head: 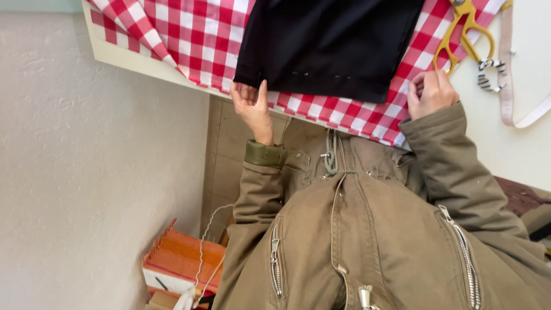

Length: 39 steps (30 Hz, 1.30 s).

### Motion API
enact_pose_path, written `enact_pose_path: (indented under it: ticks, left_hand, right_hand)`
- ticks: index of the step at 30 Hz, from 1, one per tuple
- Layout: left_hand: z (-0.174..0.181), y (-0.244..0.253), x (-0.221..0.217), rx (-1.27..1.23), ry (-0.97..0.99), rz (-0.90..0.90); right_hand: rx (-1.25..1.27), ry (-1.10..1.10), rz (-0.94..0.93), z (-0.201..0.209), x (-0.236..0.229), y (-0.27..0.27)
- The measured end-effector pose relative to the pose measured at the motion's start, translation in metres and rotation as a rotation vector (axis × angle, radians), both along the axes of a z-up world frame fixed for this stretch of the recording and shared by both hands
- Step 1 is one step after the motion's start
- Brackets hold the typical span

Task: Cutting and pinning black fabric on a checkered surface to prepare or tailor a garment.

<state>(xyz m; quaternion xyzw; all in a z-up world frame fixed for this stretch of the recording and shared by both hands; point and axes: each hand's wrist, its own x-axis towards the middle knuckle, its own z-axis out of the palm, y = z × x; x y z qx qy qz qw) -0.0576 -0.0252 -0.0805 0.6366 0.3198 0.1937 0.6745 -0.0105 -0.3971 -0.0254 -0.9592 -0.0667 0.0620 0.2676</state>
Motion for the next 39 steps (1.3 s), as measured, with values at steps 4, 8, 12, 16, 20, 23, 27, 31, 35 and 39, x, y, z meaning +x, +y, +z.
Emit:
enact_pose_path:
  ticks: [4,8,12,16,20,23,27,31,35,39]
  left_hand:
    - [0.033,0.021,0.017,-0.094,-0.051,-0.075]
    - [0.028,0.065,0.04,-0.061,0.07,-0.242]
    - [0.055,0.086,0.076,0.327,0.198,-0.583]
    - [0.066,0.094,0.077,0.511,0.196,-0.705]
    - [0.055,0.101,0.069,0.577,0.117,-0.719]
    - [0.053,0.105,0.063,0.578,0.021,-0.716]
    - [0.043,0.108,0.064,0.522,0.107,-0.781]
    - [0.062,0.106,0.068,0.669,-0.019,-0.763]
    - [0.067,0.103,0.068,0.84,0.059,-0.831]
    - [0.087,0.089,0.071,0.82,-0.005,-0.838]
  right_hand:
    - [-0.062,0.034,0.013,0.006,0.006,-0.004]
    - [0.154,0.059,-0.013,0.025,0.023,0.035]
    - [0.42,0.146,0.062,0.042,0.032,0.133]
    - [0.46,0.048,0.187,0.002,0.022,0.189]
    - [0.451,-0.013,0.147,-0.009,0.02,0.208]
    - [0.449,0.002,0.146,0.003,0.016,0.219]
    - [0.525,0.015,0.261,0.001,0.022,0.234]
    - [0.505,0.026,0.312,-0.006,0.022,0.24]
    - [0.479,0.063,0.318,-0.006,0.02,0.241]
    - [0.471,0.027,0.32,-0.007,0.012,0.244]
